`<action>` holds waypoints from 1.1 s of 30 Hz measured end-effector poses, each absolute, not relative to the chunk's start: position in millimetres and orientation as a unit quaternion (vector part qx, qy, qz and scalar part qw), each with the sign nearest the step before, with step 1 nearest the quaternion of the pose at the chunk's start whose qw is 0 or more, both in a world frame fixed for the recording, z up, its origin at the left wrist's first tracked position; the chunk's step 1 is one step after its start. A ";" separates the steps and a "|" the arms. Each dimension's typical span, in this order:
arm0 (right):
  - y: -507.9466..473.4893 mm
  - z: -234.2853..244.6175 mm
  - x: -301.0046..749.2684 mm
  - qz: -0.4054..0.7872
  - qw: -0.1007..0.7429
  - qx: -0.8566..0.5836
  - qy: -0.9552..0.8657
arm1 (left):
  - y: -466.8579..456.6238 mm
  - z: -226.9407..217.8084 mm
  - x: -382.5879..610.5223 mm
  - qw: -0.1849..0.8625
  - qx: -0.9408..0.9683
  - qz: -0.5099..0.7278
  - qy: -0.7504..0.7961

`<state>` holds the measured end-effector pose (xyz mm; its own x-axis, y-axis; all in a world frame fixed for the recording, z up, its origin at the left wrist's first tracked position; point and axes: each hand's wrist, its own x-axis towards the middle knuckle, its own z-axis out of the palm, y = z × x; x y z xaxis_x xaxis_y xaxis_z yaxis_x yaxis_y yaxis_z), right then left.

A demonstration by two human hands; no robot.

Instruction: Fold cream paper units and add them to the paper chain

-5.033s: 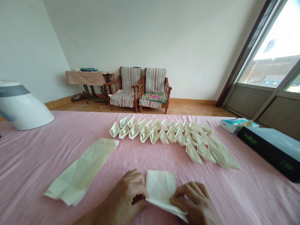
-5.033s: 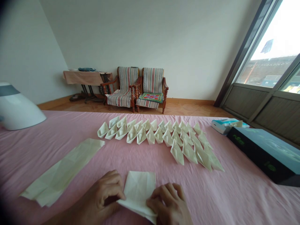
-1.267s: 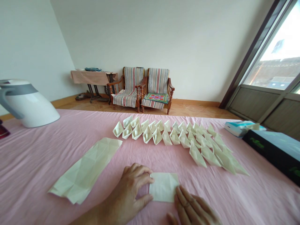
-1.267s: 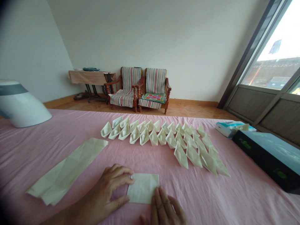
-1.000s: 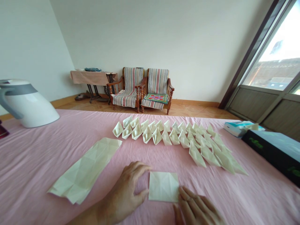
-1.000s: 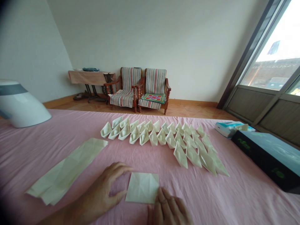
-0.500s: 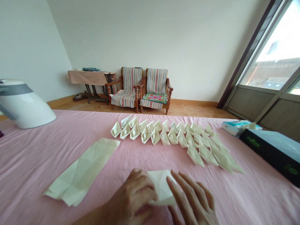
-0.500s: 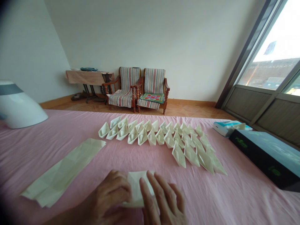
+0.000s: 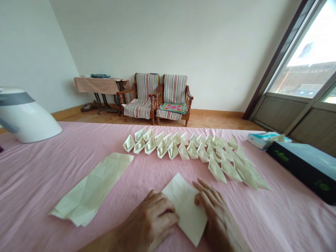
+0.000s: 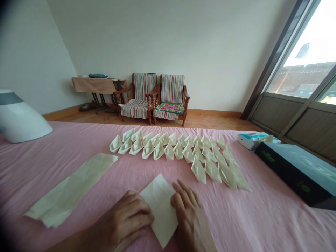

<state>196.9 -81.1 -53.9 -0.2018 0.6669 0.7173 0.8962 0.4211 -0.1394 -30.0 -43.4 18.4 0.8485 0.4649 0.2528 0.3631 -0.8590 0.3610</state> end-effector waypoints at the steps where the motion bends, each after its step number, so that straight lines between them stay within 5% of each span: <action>1: -82.6 -52.9 197.6 -0.178 0.366 -0.515 -0.754 | -43.6 18.6 -29.7 0.157 0.948 0.166 0.222; 4: -90.4 -39.4 194.2 -0.217 0.358 -0.478 -0.772 | -43.9 20.0 -28.7 0.165 0.947 0.149 0.231; 12: -96.3 -36.2 187.7 -0.088 0.419 -0.472 -0.770 | -41.2 13.3 -30.8 0.183 0.944 0.159 0.223; 23: -89.0 -62.3 195.0 0.061 0.370 -0.588 -0.717 | -38.8 4.0 -33.5 0.190 0.945 0.186 0.190; 33: -84.5 -56.2 188.0 0.072 0.348 -0.641 -0.681 | -38.3 1.3 -34.4 0.192 0.938 0.215 0.192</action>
<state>188.0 -84.5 -56.2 0.0631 0.9222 0.3815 0.8216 0.1690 -0.5444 -34.4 -38.3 1.3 0.8342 0.4422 0.3296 0.2769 -0.8527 0.4430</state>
